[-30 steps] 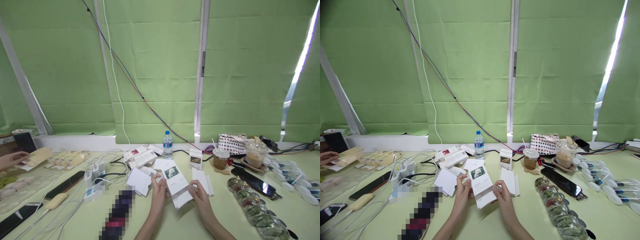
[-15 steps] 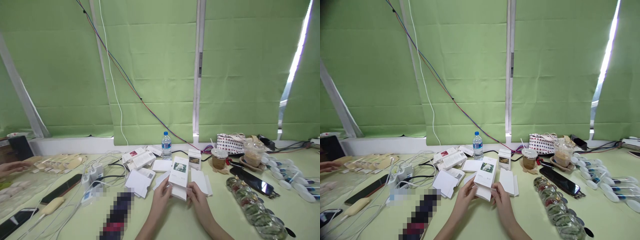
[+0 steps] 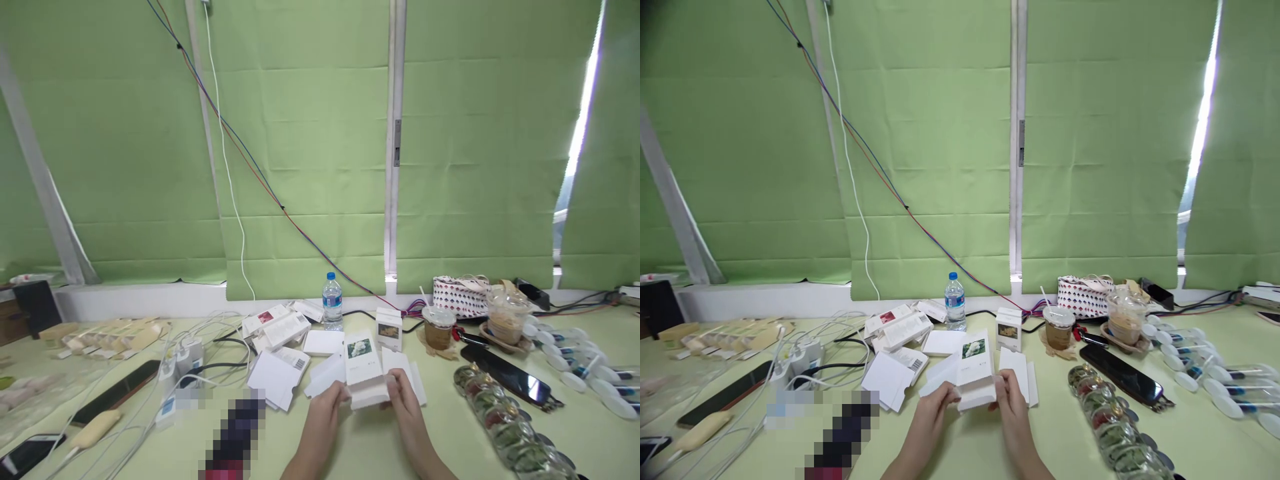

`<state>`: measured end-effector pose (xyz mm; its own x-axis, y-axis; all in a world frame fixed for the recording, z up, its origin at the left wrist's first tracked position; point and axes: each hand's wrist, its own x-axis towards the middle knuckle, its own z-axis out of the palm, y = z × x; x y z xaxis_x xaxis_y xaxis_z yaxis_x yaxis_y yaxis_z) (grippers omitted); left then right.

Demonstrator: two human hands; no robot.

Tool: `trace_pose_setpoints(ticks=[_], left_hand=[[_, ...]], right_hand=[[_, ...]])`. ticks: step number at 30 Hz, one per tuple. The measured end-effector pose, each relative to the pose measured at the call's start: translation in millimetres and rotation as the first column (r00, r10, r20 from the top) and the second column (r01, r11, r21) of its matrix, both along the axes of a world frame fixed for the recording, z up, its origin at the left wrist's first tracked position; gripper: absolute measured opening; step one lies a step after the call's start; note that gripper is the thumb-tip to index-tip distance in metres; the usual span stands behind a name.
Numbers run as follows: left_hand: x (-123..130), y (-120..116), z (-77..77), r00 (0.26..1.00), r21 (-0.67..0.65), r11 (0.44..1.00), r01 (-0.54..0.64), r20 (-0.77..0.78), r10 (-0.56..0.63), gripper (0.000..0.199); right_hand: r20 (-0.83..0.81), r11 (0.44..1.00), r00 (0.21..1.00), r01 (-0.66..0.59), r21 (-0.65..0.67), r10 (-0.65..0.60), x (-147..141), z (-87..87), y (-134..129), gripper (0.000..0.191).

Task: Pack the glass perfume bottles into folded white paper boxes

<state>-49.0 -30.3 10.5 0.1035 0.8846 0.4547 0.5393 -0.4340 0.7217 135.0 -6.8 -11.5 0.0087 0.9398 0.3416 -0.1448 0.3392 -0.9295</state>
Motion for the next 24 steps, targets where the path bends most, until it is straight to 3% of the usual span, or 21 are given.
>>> trace_pose_setpoints(ticks=[4,6,10,13,15,18,21,24], left_hand=[[7,-7,-2.6,0.956,0.146,0.979,0.144,-0.276,-0.100,0.027],[9,-8,-2.9,0.936,0.177,0.973,0.145,-0.345,-0.076,0.028],[6,-4,-2.0,0.954,0.179,0.983,-0.046,-0.286,0.096,0.022],[-3,4,-5.4,0.896,0.147,0.962,-0.232,-0.353,0.270,0.026],[-10,10,-9.9,0.846,0.129,0.949,-0.288,-0.430,0.315,0.025],[-15,15,-15.6,0.830,0.112,0.951,-0.289,-0.465,0.307,0.019],[-15,17,-16.7,0.836,0.102,0.954,-0.281,-0.463,0.296,0.019],[-12,16,-13.4,0.852,0.101,0.962,-0.254,-0.448,0.272,0.021]], right_hand=[[-0.095,0.998,0.995,0.032,-0.057,-0.037,8,-2.8,12,0.038],[-0.108,0.996,0.994,-0.002,-0.092,-0.008,12,-2.6,17,0.038],[-0.145,0.986,0.988,0.032,-0.163,-0.056,17,2.2,18,0.044],[-0.151,0.985,0.987,0.031,-0.170,-0.057,19,9.0,13,0.042],[-0.131,0.989,0.991,-0.026,-0.144,0.007,19,12.1,10,0.040],[-0.031,0.995,0.999,-0.028,-0.092,0.025,17,11.3,7,0.036],[0.195,0.996,0.977,0.085,0.020,-0.087,16,8.6,8,0.026],[0.457,0.950,0.836,0.223,0.220,-0.302,23,10.2,12,0.023]])
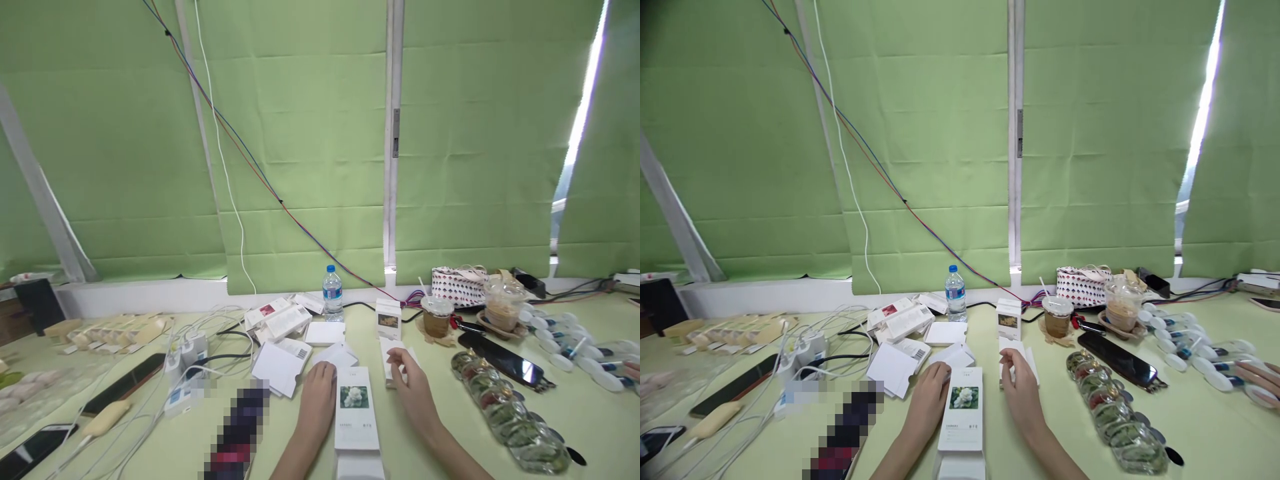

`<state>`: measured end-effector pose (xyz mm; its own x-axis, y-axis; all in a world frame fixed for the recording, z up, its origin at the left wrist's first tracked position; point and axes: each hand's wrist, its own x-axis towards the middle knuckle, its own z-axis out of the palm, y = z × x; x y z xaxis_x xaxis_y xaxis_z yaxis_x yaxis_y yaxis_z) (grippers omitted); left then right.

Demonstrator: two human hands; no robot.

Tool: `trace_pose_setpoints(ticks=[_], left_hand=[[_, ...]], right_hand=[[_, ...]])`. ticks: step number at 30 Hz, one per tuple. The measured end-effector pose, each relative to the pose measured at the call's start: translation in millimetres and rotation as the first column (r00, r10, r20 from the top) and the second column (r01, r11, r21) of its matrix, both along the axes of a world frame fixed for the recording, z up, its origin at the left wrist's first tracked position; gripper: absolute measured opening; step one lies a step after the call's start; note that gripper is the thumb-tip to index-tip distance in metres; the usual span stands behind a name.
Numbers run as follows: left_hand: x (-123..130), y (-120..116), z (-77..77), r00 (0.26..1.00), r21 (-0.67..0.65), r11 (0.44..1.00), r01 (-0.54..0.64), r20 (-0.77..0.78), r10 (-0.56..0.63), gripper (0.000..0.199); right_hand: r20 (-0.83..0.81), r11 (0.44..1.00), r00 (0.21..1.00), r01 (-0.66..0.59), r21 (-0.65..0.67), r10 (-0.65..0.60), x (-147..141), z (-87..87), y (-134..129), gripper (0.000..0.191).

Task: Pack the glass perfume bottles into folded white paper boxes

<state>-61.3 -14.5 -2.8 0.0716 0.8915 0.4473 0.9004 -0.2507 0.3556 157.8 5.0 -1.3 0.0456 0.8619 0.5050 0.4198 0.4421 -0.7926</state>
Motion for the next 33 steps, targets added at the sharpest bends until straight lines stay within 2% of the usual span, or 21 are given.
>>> trace_pose_setpoints(ticks=[3,5,7,9,13,16,20,23,26,28,30,33], left_hand=[[5,-5,5.9,0.999,0.005,0.999,0.041,0.027,-0.041,0.025],[11,-11,9.5,0.992,0.002,0.994,0.110,0.065,-0.110,0.026],[18,-17,11.3,0.972,-0.006,0.977,0.213,0.105,-0.211,0.025],[25,-22,10.4,0.938,-0.011,0.945,0.327,0.124,-0.323,0.025],[36,-25,4.2,0.872,0.014,0.887,0.462,0.175,-0.458,0.028],[39,-26,3.7,0.868,0.022,0.901,0.433,0.261,-0.423,0.028],[37,-30,11.6,0.875,-0.001,0.947,0.320,0.383,-0.295,0.031],[32,-32,15.8,0.857,-0.004,0.959,0.283,0.449,-0.251,0.034],[27,-30,13.2,0.825,-0.020,0.948,0.318,0.499,-0.266,0.042],[27,-29,9.6,0.790,-0.043,0.944,0.326,0.561,-0.248,0.057],[28,-28,7.5,0.735,-0.036,0.951,0.309,0.643,-0.215,0.067],[33,-28,9.4,0.594,0.008,0.939,0.343,0.773,-0.224,0.056]], right_hand=[[0.311,0.976,0.927,0.181,0.118,-0.209,12,1.6,7,0.029],[0.411,0.962,0.871,0.259,0.080,-0.269,19,-1.3,11,0.035],[0.397,0.951,0.877,0.308,-0.030,-0.271,25,-7.9,16,0.044],[0.306,0.939,0.915,0.316,-0.133,-0.264,29,-16.2,21,0.049],[-0.029,0.951,0.987,0.147,-0.272,-0.160,33,-30.0,33,0.055],[-0.169,0.951,0.983,0.020,-0.308,-0.075,33,-32.0,38,0.051],[-0.285,0.958,0.958,-0.120,-0.261,0.042,32,-18.7,35,0.029],[-0.360,0.969,0.929,-0.166,-0.184,0.091,32,-1.9,27,0.034],[-0.413,0.978,0.904,-0.176,-0.111,0.115,25,10.7,17,0.038],[-0.433,0.975,0.888,-0.206,-0.078,0.153,14,14.2,8,0.038],[-0.447,0.954,0.862,-0.293,-0.058,0.238,2,14.6,-2,0.037],[-0.408,0.892,0.826,-0.449,-0.058,0.389,-12,13.8,-14,0.032]])
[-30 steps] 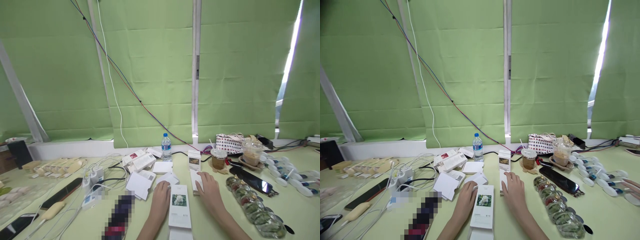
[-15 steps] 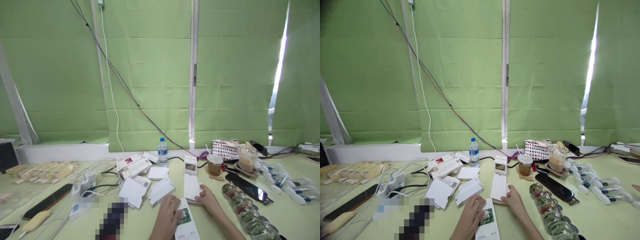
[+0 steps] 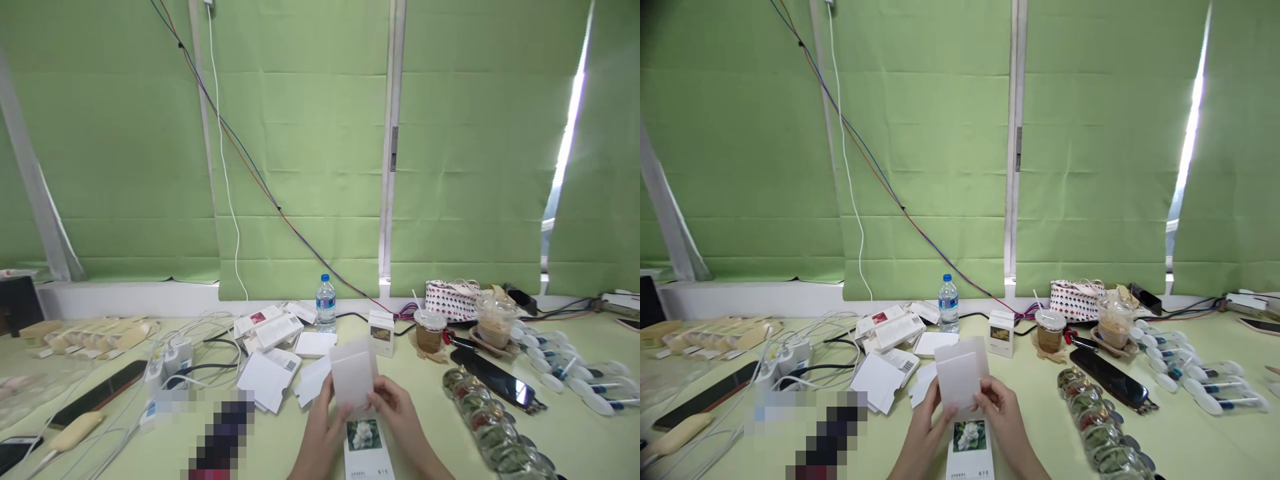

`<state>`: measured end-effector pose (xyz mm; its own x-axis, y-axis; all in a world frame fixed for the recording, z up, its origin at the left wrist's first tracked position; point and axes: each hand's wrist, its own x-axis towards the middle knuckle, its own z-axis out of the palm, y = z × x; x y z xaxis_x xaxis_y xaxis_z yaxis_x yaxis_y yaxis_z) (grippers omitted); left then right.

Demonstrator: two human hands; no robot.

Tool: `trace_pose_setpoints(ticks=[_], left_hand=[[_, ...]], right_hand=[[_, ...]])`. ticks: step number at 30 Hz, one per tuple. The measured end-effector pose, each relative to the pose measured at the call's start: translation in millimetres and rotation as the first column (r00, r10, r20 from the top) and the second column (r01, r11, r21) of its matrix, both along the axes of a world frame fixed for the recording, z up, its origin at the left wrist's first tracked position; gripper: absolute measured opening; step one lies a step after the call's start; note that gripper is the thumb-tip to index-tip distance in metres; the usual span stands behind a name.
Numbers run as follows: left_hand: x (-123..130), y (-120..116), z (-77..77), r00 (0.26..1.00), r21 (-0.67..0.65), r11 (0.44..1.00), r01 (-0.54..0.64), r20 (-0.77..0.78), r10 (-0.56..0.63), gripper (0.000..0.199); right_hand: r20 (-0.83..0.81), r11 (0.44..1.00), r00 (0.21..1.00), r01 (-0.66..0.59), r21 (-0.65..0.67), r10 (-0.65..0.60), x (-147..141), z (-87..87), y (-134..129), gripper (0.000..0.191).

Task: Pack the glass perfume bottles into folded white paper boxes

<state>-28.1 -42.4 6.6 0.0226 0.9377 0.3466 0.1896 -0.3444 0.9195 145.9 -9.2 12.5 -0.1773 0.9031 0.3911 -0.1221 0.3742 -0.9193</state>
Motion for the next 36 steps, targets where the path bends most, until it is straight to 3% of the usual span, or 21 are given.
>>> trace_pose_setpoints(ticks=[2,5,8,11,18,23,26,31,36], left_hand=[[2,0,2.8,0.992,-0.030,0.998,0.062,0.108,-0.059,0.044],[2,3,5.4,0.979,-0.039,0.997,0.073,0.192,-0.065,0.039],[-2,6,6.6,0.977,-0.011,0.999,0.033,0.209,-0.030,0.037],[-5,6,9.9,0.984,0.010,1.000,0.010,0.179,-0.011,0.034],[-2,0,13.3,0.949,0.048,0.985,0.168,0.261,-0.175,0.046],[-1,5,12.6,0.907,-0.086,0.993,0.083,0.419,-0.039,0.049],[-1,5,15.5,0.843,-0.155,0.984,0.087,0.538,0.010,0.053],[0,2,15.3,0.768,-0.267,0.944,0.196,0.640,0.021,0.046],[6,-2,13.3,0.793,-0.329,0.884,0.331,0.605,-0.072,0.043]], right_hand=[[0.103,0.998,0.995,0.004,0.067,-0.011,-2,0.2,-5,0.028],[0.217,0.964,0.961,0.116,0.240,-0.170,2,-0.3,-7,0.025],[0.238,0.913,0.924,0.203,0.355,-0.298,5,-4.0,-5,0.021],[0.224,0.897,0.921,0.218,0.386,-0.320,4,-7.4,-4,0.021],[0.142,0.945,0.967,0.164,0.282,-0.210,0,-2.5,-9,0.025],[0.060,0.910,0.933,0.329,0.252,-0.354,7,-3.0,-7,0.033],[0.020,0.913,0.931,0.354,0.201,-0.365,10,-4.2,-5,0.037],[-0.018,0.960,0.961,0.277,0.043,-0.276,10,-4.5,-3,0.038],[-0.136,0.994,0.987,0.074,-0.077,-0.084,6,2.6,-8,0.059]])
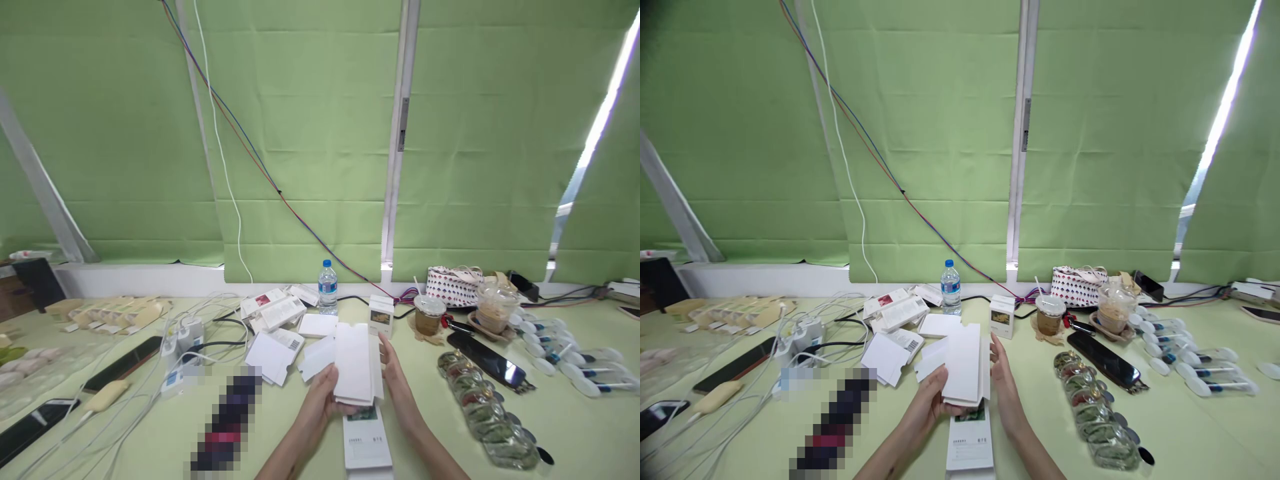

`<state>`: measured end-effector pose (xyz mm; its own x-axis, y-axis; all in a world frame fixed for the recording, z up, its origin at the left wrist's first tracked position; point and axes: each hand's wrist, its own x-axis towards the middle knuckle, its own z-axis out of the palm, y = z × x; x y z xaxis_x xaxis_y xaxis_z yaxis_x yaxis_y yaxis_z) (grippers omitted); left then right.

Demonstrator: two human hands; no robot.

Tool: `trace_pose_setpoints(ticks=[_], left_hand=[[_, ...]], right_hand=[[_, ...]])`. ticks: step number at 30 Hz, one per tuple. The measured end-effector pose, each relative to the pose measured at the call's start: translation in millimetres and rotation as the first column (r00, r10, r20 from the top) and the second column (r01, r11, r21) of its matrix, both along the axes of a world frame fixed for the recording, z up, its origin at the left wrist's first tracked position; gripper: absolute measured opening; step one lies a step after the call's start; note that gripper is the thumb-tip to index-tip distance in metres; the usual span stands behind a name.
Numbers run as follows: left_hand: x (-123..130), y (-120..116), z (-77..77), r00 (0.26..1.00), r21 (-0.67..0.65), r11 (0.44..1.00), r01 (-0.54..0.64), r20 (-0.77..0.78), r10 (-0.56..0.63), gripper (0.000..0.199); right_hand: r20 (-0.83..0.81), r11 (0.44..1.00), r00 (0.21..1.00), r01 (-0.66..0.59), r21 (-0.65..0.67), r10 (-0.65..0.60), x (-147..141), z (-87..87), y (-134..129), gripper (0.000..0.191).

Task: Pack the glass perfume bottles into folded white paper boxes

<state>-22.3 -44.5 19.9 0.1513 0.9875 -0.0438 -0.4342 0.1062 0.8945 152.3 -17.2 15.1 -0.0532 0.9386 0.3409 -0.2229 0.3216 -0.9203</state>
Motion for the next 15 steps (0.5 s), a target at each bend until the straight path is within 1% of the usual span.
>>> trace_pose_setpoints(ticks=[2,4,5,7,8,10,12,13,15], left_hand=[[3,-2,2.2,0.998,0.008,0.999,0.052,-0.031,-0.052,0.044],[6,-4,4.9,0.994,0.015,0.995,0.096,-0.058,-0.095,0.047],[8,-4,5.9,0.991,0.023,0.994,0.111,-0.073,-0.109,0.048],[9,-5,6.6,0.987,0.042,0.991,0.126,-0.108,-0.121,0.050],[10,-6,6.2,0.985,0.050,0.990,0.128,-0.122,-0.121,0.049],[11,-6,4.2,0.984,0.061,0.990,0.125,-0.132,-0.116,0.048],[11,-6,2.0,0.986,0.048,0.993,0.111,-0.130,-0.104,0.047],[12,-6,1.4,0.986,0.037,0.994,0.104,-0.135,-0.098,0.048],[12,-5,2.2,0.980,0.019,0.996,0.092,-0.177,-0.087,0.052]], right_hand=[[-0.087,0.992,0.989,-0.119,-0.044,0.115,-2,3.3,-4,0.065],[-0.143,0.973,0.971,-0.207,-0.103,0.192,-5,5.4,-8,0.068],[-0.150,0.965,0.968,-0.223,-0.134,0.203,-5,6.1,-10,0.068],[-0.132,0.963,0.975,-0.203,-0.177,0.181,-5,7.7,-13,0.065],[-0.115,0.969,0.981,-0.177,-0.173,0.158,-3,9.0,-14,0.063],[-0.084,0.983,0.988,-0.140,-0.116,0.131,1,13.6,-14,0.063],[-0.038,0.985,0.986,-0.166,-0.043,0.164,7,20.2,-13,0.064],[-0.001,0.981,0.981,-0.194,-0.023,0.194,10,23.8,-12,0.061],[0.088,0.972,0.968,-0.231,-0.034,0.234,17,29.4,-6,0.046]])
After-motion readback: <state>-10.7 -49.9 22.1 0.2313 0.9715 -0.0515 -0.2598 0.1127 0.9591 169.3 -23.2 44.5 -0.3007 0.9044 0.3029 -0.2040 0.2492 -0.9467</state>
